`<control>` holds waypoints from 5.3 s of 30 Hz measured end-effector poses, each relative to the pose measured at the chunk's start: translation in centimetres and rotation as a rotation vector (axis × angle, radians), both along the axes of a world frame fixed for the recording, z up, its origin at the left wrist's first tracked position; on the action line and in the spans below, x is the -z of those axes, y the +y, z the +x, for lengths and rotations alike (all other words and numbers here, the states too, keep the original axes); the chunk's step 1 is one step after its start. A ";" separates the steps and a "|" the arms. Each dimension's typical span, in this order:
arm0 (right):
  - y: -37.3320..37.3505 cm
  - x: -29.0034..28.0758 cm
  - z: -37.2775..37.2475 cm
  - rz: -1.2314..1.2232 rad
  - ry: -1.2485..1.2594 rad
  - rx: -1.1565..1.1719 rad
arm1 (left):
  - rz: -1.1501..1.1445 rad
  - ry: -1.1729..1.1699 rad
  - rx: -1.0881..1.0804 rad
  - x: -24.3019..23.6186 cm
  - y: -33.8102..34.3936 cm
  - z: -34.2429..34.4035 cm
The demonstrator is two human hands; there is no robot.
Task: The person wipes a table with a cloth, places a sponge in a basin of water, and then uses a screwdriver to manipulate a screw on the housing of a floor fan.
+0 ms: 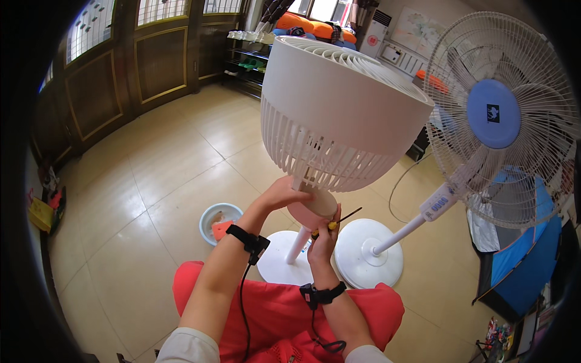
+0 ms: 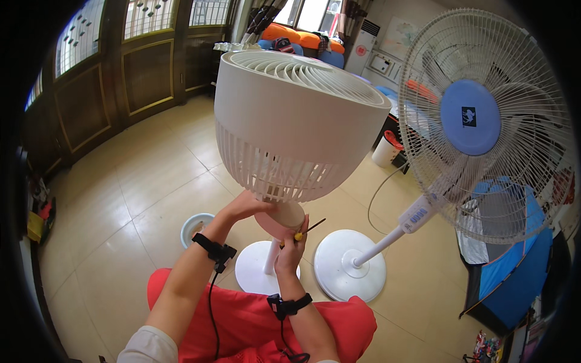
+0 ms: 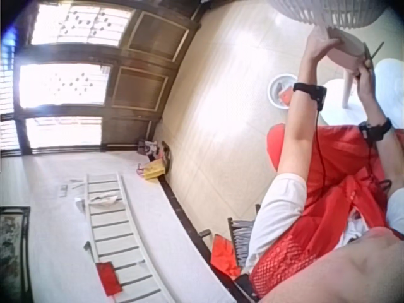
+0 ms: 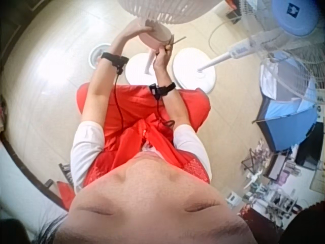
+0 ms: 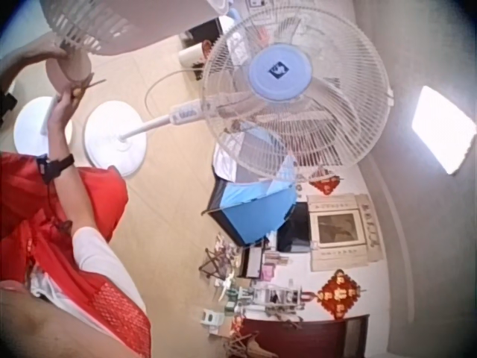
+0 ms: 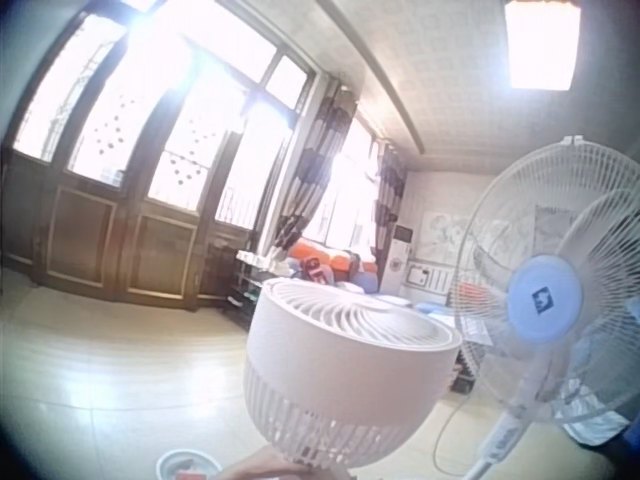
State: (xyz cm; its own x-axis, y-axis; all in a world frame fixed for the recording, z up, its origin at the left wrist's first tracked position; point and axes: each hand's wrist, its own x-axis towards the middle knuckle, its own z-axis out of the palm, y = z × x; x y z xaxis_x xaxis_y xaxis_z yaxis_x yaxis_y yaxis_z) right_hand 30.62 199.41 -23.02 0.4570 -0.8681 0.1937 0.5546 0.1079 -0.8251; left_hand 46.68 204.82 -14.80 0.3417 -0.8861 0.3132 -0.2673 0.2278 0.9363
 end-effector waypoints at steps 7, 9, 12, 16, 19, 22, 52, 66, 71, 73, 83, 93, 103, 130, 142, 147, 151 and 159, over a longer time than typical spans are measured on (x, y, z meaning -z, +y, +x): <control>-1.3 -0.1 -0.1 -0.002 0.011 -0.016 | 0.116 -0.238 -0.161 -1.2 -0.3 -0.6; -2.2 -0.4 -0.1 -0.006 -0.084 -0.073 | 0.104 -0.265 -0.187 -1.7 -0.4 -1.1; -3.8 -0.4 -0.8 0.001 -0.005 -0.174 | 0.059 -0.243 -0.221 -1.9 -0.6 -1.7; -4.9 -0.8 -0.6 0.007 0.038 -0.198 | 0.107 -0.288 -0.314 -1.5 -0.6 -2.2; -5.4 -0.9 -0.4 0.063 0.026 -0.229 | 0.104 -0.297 -0.392 -1.3 -0.2 -3.2; -6.4 -0.5 -0.7 0.064 0.011 -0.326 | 0.132 -0.344 -0.472 -2.2 0.1 -4.5; 6.6 -14.7 -7.5 -0.325 0.029 -0.304 | -0.863 -1.049 -0.910 -24.5 10.4 -12.4; 6.3 -14.4 -6.7 -0.275 0.003 -0.367 | -0.901 -1.275 -0.837 -25.6 5.9 -11.0; 6.0 -14.8 -6.6 -0.244 -0.006 -0.399 | -0.863 -1.284 -0.839 -25.4 5.5 -11.5; 5.9 -14.9 -6.5 -0.219 -0.006 -0.423 | -0.865 -1.273 -0.836 -25.4 5.4 -11.4; 5.3 -14.1 -6.0 -0.263 -0.027 -0.396 | -0.903 -1.165 -0.841 -24.9 4.7 -11.2; 2.6 -12.5 -5.3 0.034 -0.288 -0.951 | -0.899 -1.192 -0.892 -24.9 4.7 -11.3; 3.1 -10.2 -1.3 0.247 -0.827 -1.466 | -0.886 -1.120 -0.877 -25.0 4.6 -11.9; 5.1 -9.9 0.0 -0.600 -0.218 0.481 | -0.953 -1.114 -0.841 -25.1 4.5 -11.6; 3.2 -11.0 -1.1 0.317 -0.747 -1.386 | -0.918 -1.101 -0.842 -25.1 4.7 -11.4; 2.8 -10.7 -0.8 0.208 -0.784 -1.346 | -0.955 -1.110 -0.846 -25.0 4.6 -11.4; 4.3 -11.1 -1.8 -0.109 -0.530 -0.650 | -0.943 -1.110 -0.837 -25.0 4.7 -11.3; 5.3 -9.2 -1.1 -0.561 -0.289 0.263 | -0.930 -1.118 -0.836 -25.2 4.8 -11.4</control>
